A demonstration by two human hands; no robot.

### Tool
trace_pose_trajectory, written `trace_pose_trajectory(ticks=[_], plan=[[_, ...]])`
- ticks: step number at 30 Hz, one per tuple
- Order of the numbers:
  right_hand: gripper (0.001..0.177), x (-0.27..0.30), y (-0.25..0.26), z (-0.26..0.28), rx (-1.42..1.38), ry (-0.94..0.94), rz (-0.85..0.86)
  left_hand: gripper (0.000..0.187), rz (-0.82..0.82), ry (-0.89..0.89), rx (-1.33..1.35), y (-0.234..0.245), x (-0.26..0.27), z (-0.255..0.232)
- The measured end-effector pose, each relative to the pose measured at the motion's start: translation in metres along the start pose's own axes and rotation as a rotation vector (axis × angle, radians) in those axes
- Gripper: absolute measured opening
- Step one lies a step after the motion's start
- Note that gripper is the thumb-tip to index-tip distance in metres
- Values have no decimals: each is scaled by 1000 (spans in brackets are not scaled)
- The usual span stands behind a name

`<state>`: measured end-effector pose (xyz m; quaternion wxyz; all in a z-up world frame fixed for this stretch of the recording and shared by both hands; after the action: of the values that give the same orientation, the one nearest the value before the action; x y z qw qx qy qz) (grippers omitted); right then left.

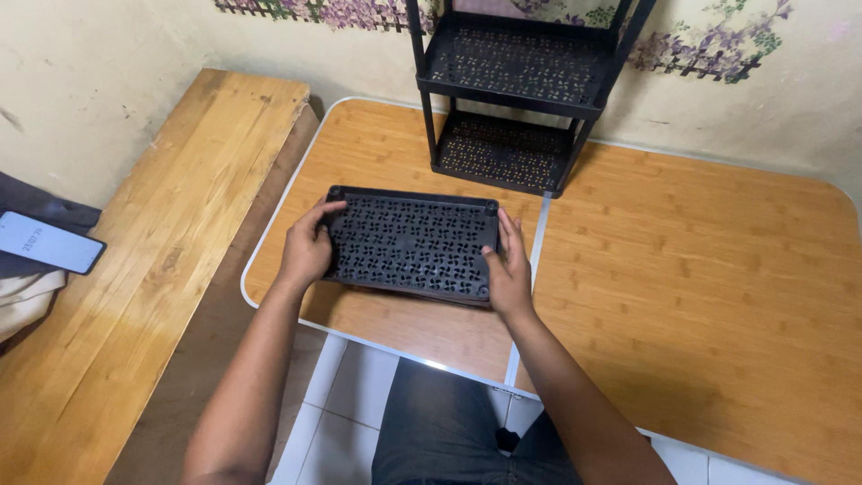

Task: The person assembles a black plastic storage shelf by inserting vertical poles into perforated trays and connecting them into a three-tier frame. They then handle additional trays and poles, inserting poles into tray holes and arranging parts on the table.

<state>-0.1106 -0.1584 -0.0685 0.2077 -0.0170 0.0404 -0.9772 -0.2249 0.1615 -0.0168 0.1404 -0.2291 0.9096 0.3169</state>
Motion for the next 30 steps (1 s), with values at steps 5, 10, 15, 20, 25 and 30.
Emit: trace_pose_trajectory(ticks=[5, 10, 15, 20, 25, 30], plan=[[65, -3, 12, 28, -151, 82, 56, 53, -47, -69, 32, -1, -12, -30], [71, 4, 52, 66, -261, 31, 47, 54, -26, -160, 144, -23, -27, -76], [73, 24, 105, 110, -344, 105, 55, 52, 8, -263, 213, -58, -37, -131], [72, 57, 168, 134, -384, 83, -53, 50, 95, -346, 168, -104, -40, -186], [70, 89, 228, 136, -325, 85, -218, 53, 166, -370, 252, -160, -38, -227], [67, 118, 278, 118, -293, 65, -318, 51, 233, -339, 334, -213, -22, -244]])
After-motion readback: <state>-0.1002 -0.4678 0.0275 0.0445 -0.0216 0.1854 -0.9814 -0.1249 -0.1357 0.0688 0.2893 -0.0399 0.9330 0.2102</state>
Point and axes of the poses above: each hand's wrist, its own x-axis away from the middle knuckle, its own y-axis out of the back of the hand, z = x × y, the point moved 6 cm from there along -x, towards the middle knuckle, and after that the axes turned 13 degrees about -y, right-handed, at the moved point
